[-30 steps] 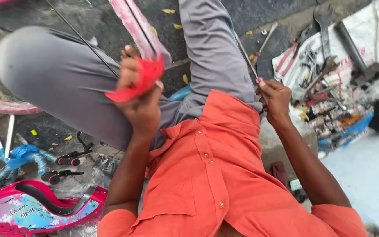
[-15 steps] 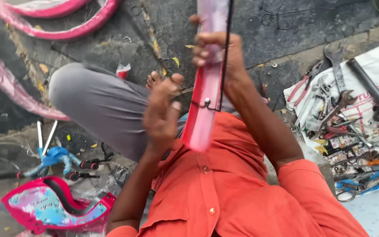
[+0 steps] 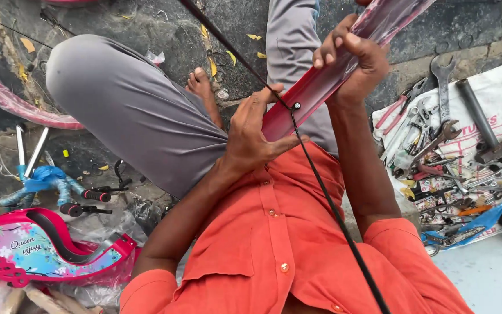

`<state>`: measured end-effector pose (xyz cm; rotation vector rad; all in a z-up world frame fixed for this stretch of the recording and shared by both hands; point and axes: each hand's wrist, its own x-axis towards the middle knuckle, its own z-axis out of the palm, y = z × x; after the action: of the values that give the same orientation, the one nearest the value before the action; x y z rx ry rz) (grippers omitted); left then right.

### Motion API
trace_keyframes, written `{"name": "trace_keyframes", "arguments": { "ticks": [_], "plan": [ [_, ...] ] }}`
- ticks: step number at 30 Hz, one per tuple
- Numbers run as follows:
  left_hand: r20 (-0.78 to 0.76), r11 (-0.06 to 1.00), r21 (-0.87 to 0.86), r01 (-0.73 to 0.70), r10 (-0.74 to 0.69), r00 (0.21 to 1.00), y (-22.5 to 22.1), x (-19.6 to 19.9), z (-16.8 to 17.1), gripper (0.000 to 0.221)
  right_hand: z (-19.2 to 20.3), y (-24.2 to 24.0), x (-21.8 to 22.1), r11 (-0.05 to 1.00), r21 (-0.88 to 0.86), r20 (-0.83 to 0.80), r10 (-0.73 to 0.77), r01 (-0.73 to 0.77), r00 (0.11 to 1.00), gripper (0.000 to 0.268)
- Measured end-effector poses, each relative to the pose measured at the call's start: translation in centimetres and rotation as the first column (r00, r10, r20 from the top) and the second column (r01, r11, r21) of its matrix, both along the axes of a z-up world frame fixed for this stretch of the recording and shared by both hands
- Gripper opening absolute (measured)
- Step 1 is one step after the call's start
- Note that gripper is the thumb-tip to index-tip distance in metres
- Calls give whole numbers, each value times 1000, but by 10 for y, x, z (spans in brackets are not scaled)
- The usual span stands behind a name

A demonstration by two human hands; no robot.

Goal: The recorder is unwrapping various bicycle parts from plastic packaging using tools and hands.

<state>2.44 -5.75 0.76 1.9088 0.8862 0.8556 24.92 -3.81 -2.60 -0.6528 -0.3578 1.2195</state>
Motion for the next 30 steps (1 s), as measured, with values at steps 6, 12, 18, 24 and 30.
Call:
{"name": "trace_keyframes", "arguments": {
  "ticks": [6, 12, 18, 24, 30],
  "plan": [
    [-7, 999, -13, -53, 53, 999, -3, -4, -12, 91, -10, 3, -8, 999, -28, 41, -45, 46, 998, 21],
    [28, 986, -153, -73, 78, 997, -7, -3, -17, 86, -11, 3, -9, 999, -35, 32, -20, 21, 999, 21],
    [55, 957, -278, -86, 105, 993, -9, -1, -23, 85, 9, 8, -19, 999, -12, 80, -50, 52, 996, 28],
    [62, 964, -208, -164, 180, 982, 3, -3, 5, 90, 29, 22, -20, 980, -15, 205, -189, 196, 960, 35],
    [195, 900, 135, -414, 386, 902, 45, -38, 91, 52, 12, 52, -21, 901, 325, 802, -423, 288, 421, 49]
  ]
}}
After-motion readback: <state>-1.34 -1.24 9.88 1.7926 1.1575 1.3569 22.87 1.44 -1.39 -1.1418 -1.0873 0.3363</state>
